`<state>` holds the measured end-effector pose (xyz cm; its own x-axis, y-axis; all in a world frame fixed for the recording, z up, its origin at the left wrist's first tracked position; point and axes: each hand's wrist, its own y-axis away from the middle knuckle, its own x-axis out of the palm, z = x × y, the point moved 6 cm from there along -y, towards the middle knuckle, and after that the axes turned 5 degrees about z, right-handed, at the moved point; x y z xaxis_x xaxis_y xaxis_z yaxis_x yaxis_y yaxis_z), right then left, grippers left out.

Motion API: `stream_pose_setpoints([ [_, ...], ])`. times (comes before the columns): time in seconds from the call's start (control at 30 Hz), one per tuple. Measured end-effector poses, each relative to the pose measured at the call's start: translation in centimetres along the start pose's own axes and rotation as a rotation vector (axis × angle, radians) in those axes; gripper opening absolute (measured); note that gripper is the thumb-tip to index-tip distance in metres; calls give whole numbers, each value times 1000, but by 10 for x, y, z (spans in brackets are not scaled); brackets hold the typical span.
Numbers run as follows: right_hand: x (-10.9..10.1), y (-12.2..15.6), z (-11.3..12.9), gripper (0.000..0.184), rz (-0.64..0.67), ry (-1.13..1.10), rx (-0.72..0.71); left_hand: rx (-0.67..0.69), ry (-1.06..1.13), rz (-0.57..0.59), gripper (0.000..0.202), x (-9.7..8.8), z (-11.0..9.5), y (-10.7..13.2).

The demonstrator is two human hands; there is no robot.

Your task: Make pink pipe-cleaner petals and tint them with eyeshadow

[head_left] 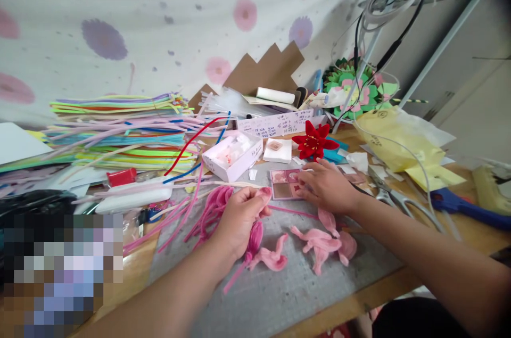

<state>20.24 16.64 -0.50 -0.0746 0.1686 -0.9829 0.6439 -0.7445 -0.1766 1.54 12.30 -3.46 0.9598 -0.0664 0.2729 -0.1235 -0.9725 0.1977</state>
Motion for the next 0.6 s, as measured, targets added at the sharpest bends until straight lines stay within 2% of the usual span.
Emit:
stream_pose_setpoints([
  [0.1,-13,4,12,31,-101,-55,-55,7,41,10,30,1,-1,0],
  [0.2,-37,11,40,29,-238,-178,-205,15,78,50,31,3,-1,-2],
  [0.3,-52,16,67,33,-256,-225,-330,6,111,83,24,6,-1,-2],
  [0.43,-51,18,84,33,-218,-196,-383,-30,165,111,24,10,0,1],
  [0.6,-49,18,86,30,-252,-168,-388,-58,152,101,23,9,-1,1],
])
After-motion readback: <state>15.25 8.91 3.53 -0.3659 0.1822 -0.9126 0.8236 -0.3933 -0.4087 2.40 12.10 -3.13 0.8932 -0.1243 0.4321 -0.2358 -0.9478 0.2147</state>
